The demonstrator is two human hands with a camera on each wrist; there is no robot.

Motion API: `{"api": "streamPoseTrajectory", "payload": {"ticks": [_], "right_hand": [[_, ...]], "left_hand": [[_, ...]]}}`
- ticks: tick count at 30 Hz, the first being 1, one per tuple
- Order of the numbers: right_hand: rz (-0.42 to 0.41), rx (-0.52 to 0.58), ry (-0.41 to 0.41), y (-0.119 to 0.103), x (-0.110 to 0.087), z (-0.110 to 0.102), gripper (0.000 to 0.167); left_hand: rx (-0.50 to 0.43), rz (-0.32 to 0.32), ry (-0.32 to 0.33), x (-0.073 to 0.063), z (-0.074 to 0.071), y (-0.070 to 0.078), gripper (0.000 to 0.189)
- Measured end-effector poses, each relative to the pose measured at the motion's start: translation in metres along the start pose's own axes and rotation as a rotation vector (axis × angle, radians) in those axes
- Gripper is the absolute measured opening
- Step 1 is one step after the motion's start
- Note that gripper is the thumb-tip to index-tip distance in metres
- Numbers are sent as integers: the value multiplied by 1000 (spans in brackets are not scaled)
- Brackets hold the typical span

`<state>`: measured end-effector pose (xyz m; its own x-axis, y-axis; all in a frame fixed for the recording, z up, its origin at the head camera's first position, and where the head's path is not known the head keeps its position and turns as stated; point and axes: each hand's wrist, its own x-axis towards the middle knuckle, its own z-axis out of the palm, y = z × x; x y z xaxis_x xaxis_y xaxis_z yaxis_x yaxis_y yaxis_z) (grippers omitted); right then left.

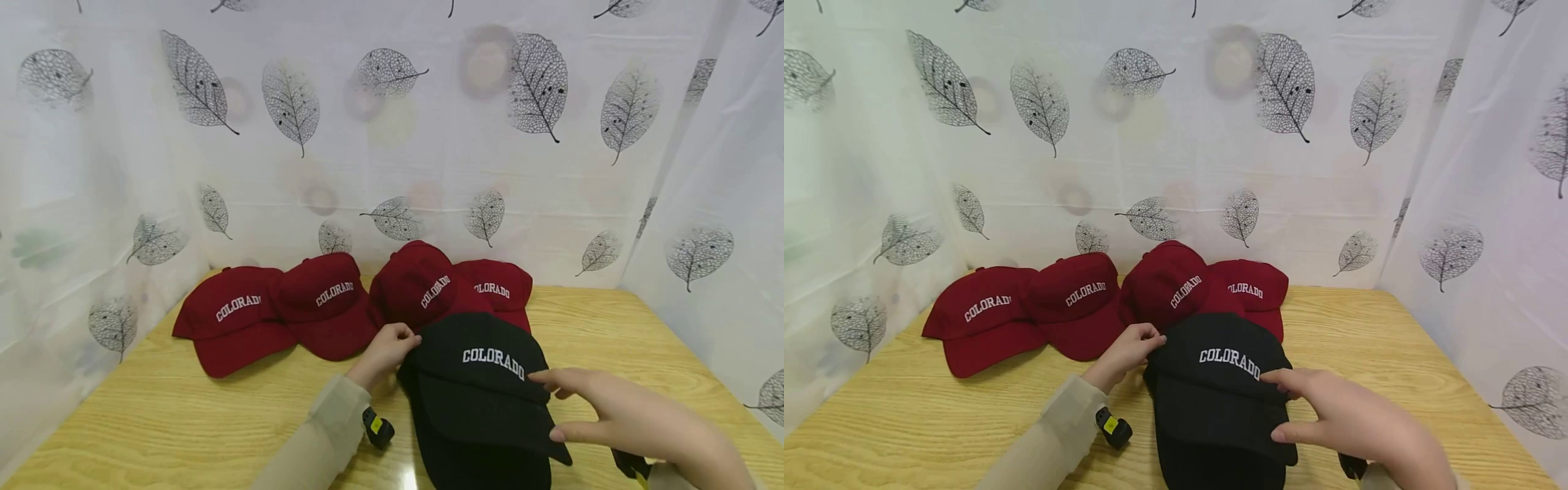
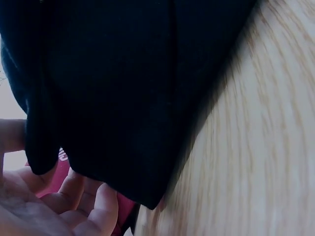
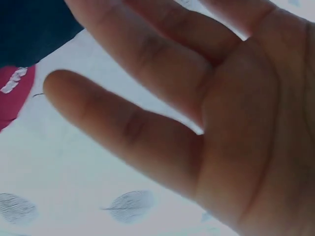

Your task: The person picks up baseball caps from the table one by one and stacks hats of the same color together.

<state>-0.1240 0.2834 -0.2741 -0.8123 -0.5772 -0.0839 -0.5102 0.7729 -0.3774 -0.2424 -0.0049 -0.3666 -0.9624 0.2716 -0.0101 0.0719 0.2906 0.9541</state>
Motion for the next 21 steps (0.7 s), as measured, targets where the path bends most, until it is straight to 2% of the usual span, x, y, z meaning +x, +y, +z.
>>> {"api": "streamPoseTrajectory", "payload": {"ticks": [4, 10, 17, 21], "right_hand": [[-28, 16, 4, 21, 6, -3, 49], [33, 188, -41, 49, 13, -4, 43], [147, 296, 0, 57, 32, 6, 52], [154, 293, 60, 59, 40, 10, 55]], "left_hand": [[-4, -6, -8, 0, 0, 1, 18], [17, 24, 3, 0, 0, 0, 16], [59, 40, 35, 1, -2, 2, 14], [39, 41, 18, 0, -2, 4, 13]]}}
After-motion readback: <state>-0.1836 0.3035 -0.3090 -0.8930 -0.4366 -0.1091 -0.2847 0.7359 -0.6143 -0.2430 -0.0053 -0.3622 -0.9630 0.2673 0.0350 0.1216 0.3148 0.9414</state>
